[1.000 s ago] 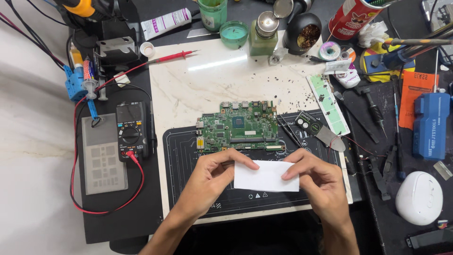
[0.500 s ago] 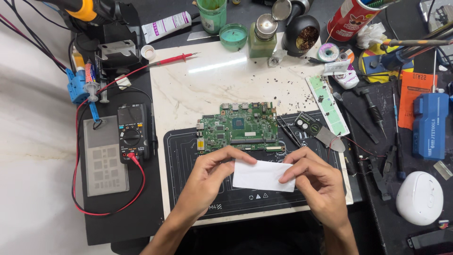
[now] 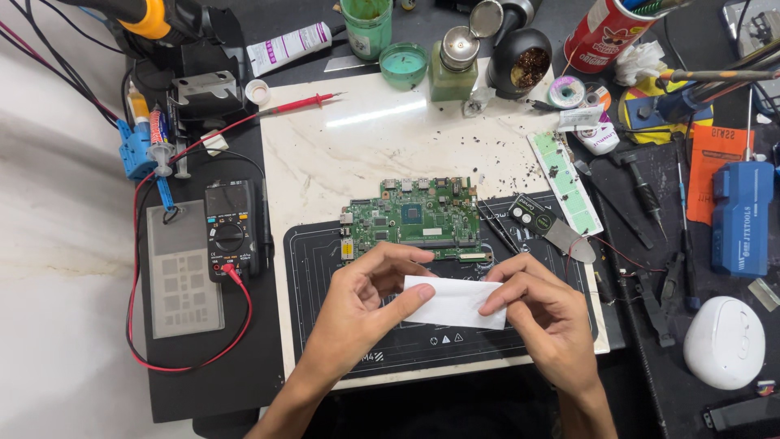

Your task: The person uses a heat gun and tweezers to heat and remove components from a motherboard, then cleans the board with a cloth.

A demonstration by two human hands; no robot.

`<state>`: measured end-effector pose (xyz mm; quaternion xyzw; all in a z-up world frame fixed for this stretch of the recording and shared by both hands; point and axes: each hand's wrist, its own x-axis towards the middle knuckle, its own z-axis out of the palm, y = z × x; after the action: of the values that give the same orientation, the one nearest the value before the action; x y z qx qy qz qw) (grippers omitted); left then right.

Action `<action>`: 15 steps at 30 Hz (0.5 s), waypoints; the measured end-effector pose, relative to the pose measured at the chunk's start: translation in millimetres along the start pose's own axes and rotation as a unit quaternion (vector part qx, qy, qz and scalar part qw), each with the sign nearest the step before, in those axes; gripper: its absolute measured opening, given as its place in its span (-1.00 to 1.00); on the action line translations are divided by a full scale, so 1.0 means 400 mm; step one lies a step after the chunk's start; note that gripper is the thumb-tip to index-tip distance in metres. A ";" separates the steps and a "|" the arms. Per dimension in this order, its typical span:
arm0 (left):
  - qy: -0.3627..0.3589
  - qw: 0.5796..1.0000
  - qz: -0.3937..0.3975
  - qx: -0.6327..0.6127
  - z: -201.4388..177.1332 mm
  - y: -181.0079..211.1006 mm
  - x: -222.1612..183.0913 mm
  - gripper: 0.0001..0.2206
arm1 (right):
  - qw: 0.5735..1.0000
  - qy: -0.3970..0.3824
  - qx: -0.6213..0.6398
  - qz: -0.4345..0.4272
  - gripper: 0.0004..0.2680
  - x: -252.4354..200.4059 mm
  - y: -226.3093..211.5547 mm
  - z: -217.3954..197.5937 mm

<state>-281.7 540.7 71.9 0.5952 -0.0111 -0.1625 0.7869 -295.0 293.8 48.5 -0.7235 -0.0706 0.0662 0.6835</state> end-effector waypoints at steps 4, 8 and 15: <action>-0.007 1.000 0.005 0.011 0.000 0.001 0.000 -0.67 | 1.000 -0.003 -0.013 -0.003 -0.82 0.003 -0.004 0.002; -0.018 1.000 0.015 0.005 0.003 -0.001 0.000 -0.65 | 0.999 0.000 -0.032 -0.015 -0.82 0.002 -0.006 0.008; -0.032 0.999 0.016 -0.018 -0.002 -0.004 -0.005 -0.68 | 0.995 -0.033 -0.080 -0.053 -0.83 -0.001 -0.004 0.004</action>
<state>-283.9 541.7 70.5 0.5749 -0.0431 -0.1690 0.7994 -295.8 295.5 50.0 -0.7685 -0.1364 0.0472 0.6233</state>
